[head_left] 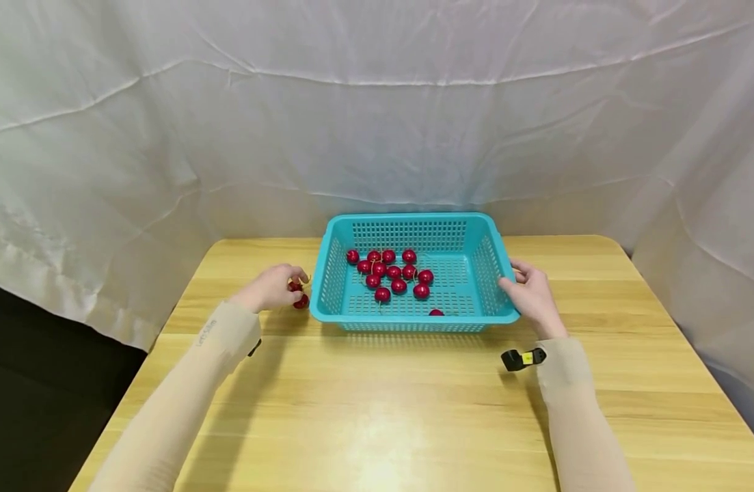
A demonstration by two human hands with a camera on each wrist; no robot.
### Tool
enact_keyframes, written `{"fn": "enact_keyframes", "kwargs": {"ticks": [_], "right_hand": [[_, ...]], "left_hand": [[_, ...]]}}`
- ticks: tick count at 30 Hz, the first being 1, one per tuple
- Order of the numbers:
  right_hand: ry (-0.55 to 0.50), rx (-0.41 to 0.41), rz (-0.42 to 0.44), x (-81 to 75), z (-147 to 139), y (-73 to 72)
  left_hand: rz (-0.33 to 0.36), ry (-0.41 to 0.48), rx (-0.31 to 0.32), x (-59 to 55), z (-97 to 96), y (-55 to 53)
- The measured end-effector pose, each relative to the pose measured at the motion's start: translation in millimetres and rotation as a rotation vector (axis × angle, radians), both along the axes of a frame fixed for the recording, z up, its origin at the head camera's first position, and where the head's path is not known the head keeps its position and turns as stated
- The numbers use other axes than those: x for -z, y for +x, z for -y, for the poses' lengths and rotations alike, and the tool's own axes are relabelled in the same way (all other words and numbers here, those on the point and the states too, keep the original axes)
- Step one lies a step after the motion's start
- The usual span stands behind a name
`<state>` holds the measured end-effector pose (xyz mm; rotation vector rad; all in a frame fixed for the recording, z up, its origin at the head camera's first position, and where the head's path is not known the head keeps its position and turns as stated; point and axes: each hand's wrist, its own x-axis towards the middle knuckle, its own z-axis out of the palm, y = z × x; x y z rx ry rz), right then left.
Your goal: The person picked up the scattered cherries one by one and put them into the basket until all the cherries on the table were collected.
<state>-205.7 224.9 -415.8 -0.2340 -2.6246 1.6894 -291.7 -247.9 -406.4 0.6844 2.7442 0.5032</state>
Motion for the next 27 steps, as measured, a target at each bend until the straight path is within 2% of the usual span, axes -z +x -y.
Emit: {"fn": "enact_keyframes", "kwargs": {"ticks": [7, 17, 27], "right_hand": [[0.001, 0.002, -0.001, 1.2, 0.2, 0.0], [0.003, -0.001, -0.012, 1.7, -1.2, 1.2], [-0.010, 0.002, -0.018, 2.2, -0.5, 0.5]], "left_hand": [[0.011, 0.016, 0.042, 8.9, 1.3, 5.2], [0.030, -0.042, 0.033, 15.1, -0.8, 12.0], [-0.031, -0.075, 0.074, 21.9, -2.2, 17.1]]}}
